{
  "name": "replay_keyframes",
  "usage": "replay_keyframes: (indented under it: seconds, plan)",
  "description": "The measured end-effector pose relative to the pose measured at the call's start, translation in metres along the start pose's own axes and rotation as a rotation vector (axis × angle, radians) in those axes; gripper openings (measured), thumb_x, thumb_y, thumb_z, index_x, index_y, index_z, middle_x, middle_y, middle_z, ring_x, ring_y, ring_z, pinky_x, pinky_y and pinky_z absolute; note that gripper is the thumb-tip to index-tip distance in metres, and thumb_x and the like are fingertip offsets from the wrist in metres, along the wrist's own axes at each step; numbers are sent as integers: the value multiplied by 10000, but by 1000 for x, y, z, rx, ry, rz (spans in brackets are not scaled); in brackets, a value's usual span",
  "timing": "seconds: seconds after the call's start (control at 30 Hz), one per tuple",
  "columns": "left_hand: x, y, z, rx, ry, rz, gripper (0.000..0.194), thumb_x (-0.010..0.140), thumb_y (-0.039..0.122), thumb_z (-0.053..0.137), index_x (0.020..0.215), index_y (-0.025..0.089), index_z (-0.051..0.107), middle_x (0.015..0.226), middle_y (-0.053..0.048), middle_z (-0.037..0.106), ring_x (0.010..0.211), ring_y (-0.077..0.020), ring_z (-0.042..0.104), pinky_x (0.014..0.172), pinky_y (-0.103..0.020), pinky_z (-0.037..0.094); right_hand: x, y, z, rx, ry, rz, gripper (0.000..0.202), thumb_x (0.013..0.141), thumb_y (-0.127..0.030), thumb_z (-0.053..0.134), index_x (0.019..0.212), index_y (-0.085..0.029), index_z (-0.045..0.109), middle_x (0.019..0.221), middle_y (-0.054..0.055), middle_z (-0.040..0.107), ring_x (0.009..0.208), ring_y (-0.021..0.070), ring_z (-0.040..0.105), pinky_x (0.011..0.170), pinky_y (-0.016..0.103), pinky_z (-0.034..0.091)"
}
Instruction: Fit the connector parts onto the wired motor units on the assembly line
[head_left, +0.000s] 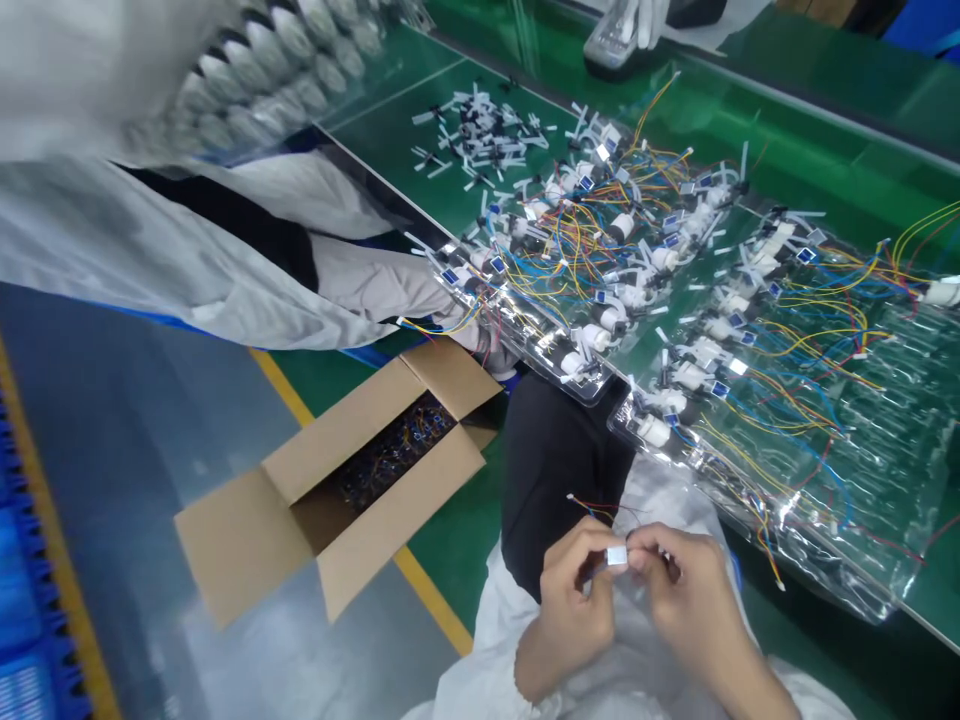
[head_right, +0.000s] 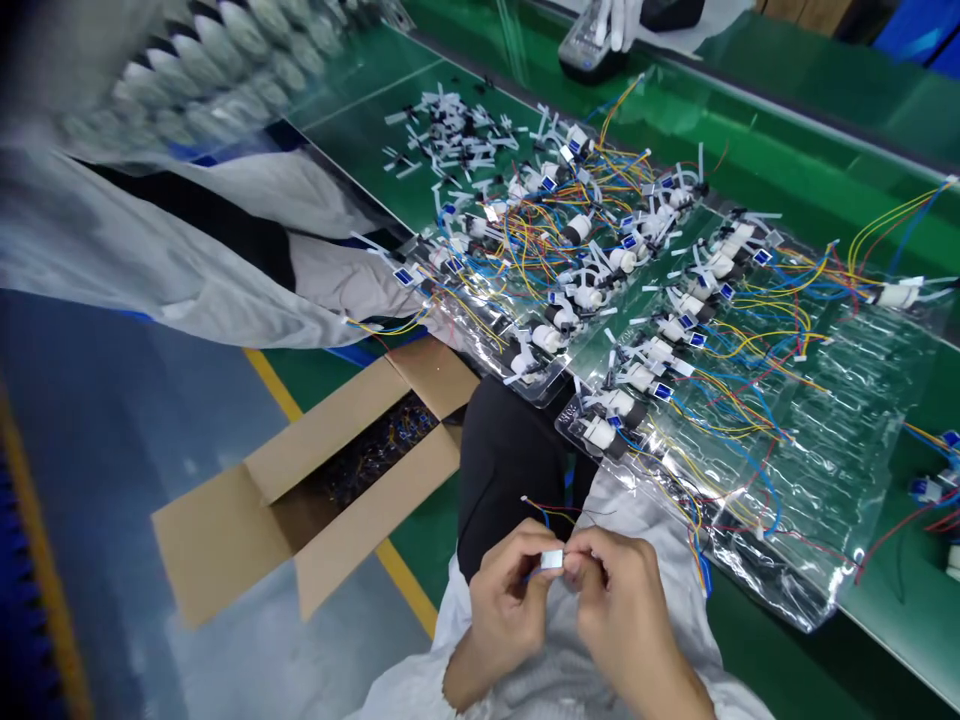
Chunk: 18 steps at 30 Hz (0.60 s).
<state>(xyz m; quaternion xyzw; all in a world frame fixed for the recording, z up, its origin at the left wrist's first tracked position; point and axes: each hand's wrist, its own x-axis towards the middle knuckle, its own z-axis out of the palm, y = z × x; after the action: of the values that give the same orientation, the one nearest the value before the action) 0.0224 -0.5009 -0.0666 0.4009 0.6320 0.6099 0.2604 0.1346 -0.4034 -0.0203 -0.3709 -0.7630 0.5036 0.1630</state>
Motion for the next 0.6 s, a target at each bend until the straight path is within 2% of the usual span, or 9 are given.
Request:
replay_keyframes:
  seconds: [0.13,0.23,0.3,0.33,0.4,0.43,0.47,0.57,0.6]
  plan:
    - [-10,-6,-1,-3,-61,64,209,886,48,565,927,218,680,715,3,601,592,-136,535,536,-242,382,-1,9,-10,160,-246,277,199,841,-129,573,665,-194,639,572,-12,655,545,137,603,546,231,407]
    - [-10,-7,-4,-8,-159,60,238,900,30,554,934,220,692,727,-2,628,615,-139,561,569,-239,423,-4,10,-19,344,-308,425,134,867,-215,659,738,-181,655,613,6,687,568,150,628,588,245,447]
    - [-4,-6,-5,-20,-246,26,137,961,120,592,938,224,679,757,-5,662,654,-146,606,622,-239,476,-8,3,-30,463,-309,458,167,871,-305,743,808,-172,664,656,18,711,588,152,642,612,250,463]
    - [1,-5,-5,-36,-288,22,84,998,217,610,939,225,669,766,-6,670,666,-151,621,638,-243,493,-12,-4,-37,513,-305,462,217,862,-349,786,835,-169,667,666,20,714,594,150,642,619,249,464]
    - [11,-1,-3,-79,-362,71,231,1035,426,594,942,223,653,770,-13,672,677,-163,637,642,-257,508,-22,-20,-56,588,-305,479,316,832,-426,851,861,-167,671,660,12,697,592,140,628,612,241,450]
    - [15,2,-2,-82,-399,122,279,1042,470,575,941,220,647,773,-18,671,690,-170,643,645,-265,512,-30,-28,-67,602,-296,483,349,820,-456,869,861,-167,677,660,6,684,595,131,616,612,235,441]
    - [20,6,-1,-68,-440,181,274,1050,456,567,937,217,638,777,-23,672,706,-176,648,655,-272,516,-39,-36,-78,604,-276,480,379,809,-488,881,858,-168,684,661,-2,666,595,121,600,609,230,431]
    - [26,12,-2,24,-584,368,127,1049,241,577,929,211,608,804,-35,697,760,-186,667,712,-289,539,-70,-53,-110,533,-159,447,438,798,-571,875,866,-173,707,683,-21,605,601,102,575,614,226,412]
    - [26,10,-2,45,-632,427,133,1049,192,555,928,212,607,805,-36,705,760,-186,673,725,-292,546,-79,-56,-118,493,-113,430,445,807,-589,862,878,-176,711,699,-24,592,604,102,582,612,229,407]
